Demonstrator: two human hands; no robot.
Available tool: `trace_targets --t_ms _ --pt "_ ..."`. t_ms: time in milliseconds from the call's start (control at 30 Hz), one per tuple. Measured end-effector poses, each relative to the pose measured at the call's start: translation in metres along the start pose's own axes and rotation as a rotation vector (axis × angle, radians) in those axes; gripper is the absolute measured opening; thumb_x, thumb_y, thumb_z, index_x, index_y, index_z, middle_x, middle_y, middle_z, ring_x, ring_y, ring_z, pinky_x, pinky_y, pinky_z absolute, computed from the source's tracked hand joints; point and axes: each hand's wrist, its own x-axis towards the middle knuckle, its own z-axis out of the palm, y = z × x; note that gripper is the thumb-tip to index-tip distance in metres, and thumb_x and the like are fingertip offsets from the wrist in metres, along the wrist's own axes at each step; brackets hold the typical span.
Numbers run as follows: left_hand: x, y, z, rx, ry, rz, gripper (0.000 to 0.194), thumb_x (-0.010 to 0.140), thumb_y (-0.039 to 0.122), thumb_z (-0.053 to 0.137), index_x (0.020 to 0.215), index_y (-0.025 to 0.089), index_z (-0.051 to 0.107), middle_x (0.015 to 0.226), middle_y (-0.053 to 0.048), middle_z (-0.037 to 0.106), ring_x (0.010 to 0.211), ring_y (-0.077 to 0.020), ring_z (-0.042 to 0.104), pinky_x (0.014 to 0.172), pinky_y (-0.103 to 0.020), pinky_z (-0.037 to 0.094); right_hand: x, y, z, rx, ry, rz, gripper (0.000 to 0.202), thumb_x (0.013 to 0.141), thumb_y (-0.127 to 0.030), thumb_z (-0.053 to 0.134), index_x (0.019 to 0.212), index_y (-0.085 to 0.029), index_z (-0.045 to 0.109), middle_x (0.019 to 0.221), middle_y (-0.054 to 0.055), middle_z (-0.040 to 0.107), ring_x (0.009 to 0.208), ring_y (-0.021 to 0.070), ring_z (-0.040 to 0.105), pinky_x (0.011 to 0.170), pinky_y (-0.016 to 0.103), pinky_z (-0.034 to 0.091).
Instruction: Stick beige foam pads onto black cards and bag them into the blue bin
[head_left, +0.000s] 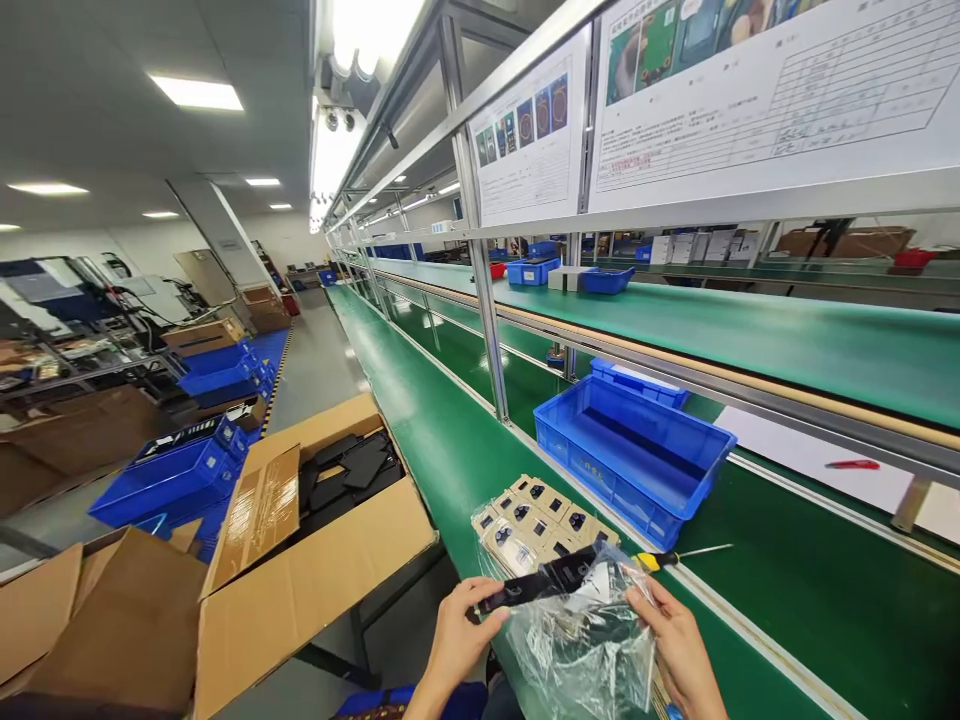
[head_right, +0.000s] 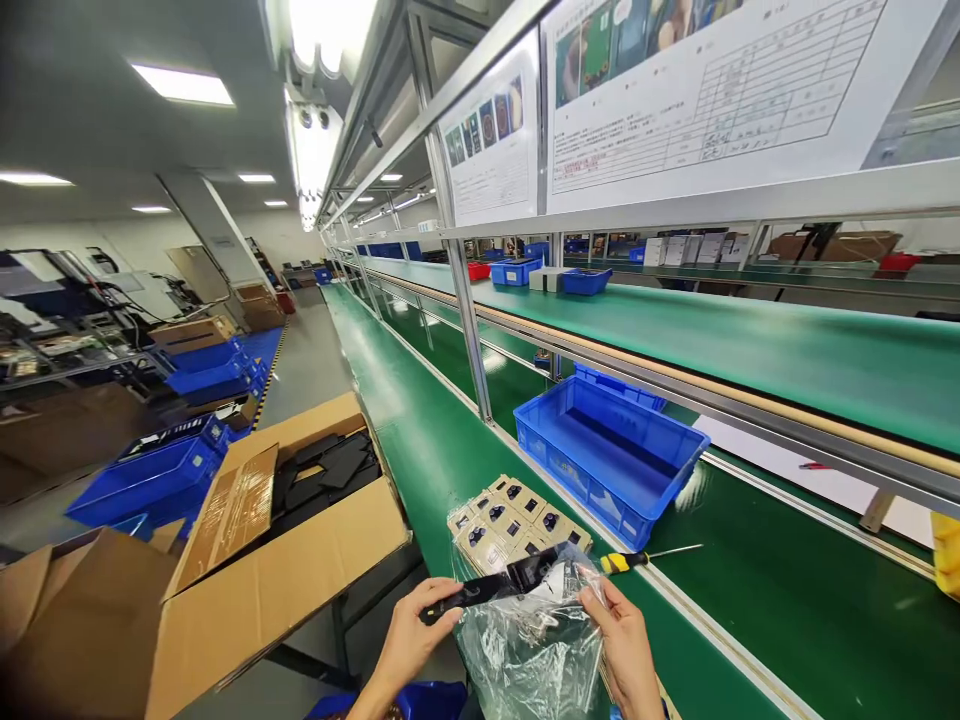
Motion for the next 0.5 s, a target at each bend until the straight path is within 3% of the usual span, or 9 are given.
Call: trace_targets --t_ms 100,200,267,333,400,500 --pt "-0.001 0.010 -0.001 -0.091 -0.042 -0.064 0.029 0.079 0.048 0.064 0.076 0.023 0.079 0.087 -0.007 0.079 0.082 -0.0241 0.071 0.074 -0.032 0.053 -0.004 -0.010 0.003 -0.003 -0.008 0.041 0.055 0.053 -0.055 0.085 0.095 -0.021 0.073 0.082 0.003 0.072 0.079 0.0238 0.061 0.065 0.033 0.052" --pt "-0.003 0.014 -0.002 -0.090 0.040 -0.062 0.043 0.081 0.056 0.059 0.066 0.020 0.076 0.074 -0.008 0.076 0.068 -0.0223 0.067 0.064 -0.030 0.048 -0.016 -0.019 0.008 0.023 -0.143 0.132 0.057 0.062 -0.058 0.080 0.106 -0.024 0.069 0.071 0.000 0.066 0.069 0.0195 0.058 0.066 0.032 0.052" --pt "-0.005 0.016 -0.003 -0.102 0.088 -0.046 0.047 0.081 0.060 0.057 0.066 0.019 0.075 0.068 -0.007 0.073 0.064 -0.0210 0.064 0.062 -0.029 0.046 -0.024 -0.023 0.009 0.116 -0.240 0.220 0.066 0.067 -0.061 0.075 0.120 -0.025 0.061 0.083 0.003 0.072 0.077 0.0227 0.064 0.073 0.037 0.055" --pt "-0.007 0.019 -0.003 -0.127 0.117 -0.026 0.048 0.082 0.060 0.056 0.068 0.019 0.075 0.069 -0.006 0.072 0.066 -0.0201 0.063 0.064 -0.028 0.045 -0.029 -0.023 0.010 0.285 -0.302 0.246 0.074 0.071 -0.069 0.066 0.129 -0.024 0.054 0.108 0.010 0.072 0.098 0.0284 0.066 0.084 0.043 0.055" --pt "-0.009 0.024 -0.001 -0.161 0.155 -0.033 0.050 0.083 0.061 0.054 0.064 0.018 0.072 0.066 -0.005 0.070 0.064 -0.0187 0.060 0.062 -0.027 0.043 -0.032 -0.017 0.012 0.376 -0.296 0.185 0.077 0.073 -0.072 0.060 0.132 -0.024 0.049 0.126 0.013 0.066 0.116 0.0306 0.060 0.093 0.046 0.051" --pt "-0.012 0.034 0.007 -0.219 0.206 -0.101 0.060 0.082 0.067 0.050 0.053 0.016 0.063 0.053 -0.002 0.057 0.055 -0.0147 0.048 0.054 -0.026 0.035 -0.035 0.004 0.025 0.038 -0.257 -0.047 0.075 0.067 -0.066 0.071 0.124 -0.021 0.052 0.109 0.013 0.070 0.093 0.0271 0.066 0.075 0.039 0.053"
